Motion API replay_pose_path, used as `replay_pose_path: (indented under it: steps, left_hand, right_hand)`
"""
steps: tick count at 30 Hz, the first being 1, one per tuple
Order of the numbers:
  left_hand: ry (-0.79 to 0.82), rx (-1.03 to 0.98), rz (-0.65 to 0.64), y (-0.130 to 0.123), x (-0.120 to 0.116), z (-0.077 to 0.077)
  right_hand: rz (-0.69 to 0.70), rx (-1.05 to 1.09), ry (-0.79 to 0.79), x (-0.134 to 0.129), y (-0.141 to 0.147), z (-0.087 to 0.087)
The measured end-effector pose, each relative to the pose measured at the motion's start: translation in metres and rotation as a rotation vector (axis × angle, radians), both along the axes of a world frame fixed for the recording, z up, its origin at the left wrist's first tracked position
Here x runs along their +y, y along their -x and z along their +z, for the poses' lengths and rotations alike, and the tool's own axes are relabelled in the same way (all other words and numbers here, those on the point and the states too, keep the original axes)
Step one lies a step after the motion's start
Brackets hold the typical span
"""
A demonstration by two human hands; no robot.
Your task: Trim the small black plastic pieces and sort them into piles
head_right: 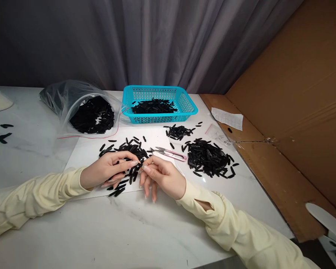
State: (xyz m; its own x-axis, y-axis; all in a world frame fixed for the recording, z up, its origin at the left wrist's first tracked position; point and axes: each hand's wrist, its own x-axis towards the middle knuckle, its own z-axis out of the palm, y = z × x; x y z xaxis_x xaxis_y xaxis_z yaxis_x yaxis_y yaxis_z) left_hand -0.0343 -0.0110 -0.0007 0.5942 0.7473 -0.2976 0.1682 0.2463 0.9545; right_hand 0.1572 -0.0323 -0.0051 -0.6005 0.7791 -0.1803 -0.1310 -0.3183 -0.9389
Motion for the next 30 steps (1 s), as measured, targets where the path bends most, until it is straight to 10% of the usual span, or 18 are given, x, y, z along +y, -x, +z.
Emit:
replay_pose_path:
  steps: [17, 30]
  left_hand:
    - [0.008, -0.003, 0.045, -0.0018, -0.0007, 0.0003]
    - [-0.043, 0.039, 0.114, -0.0031, -0.0075, 0.0011]
  right_hand:
    - [-0.175, -0.542, -0.703, -0.0086, -0.003, -0.0029]
    - [-0.203, -0.566, -0.718, -0.0102, -0.0008, -0.0014]
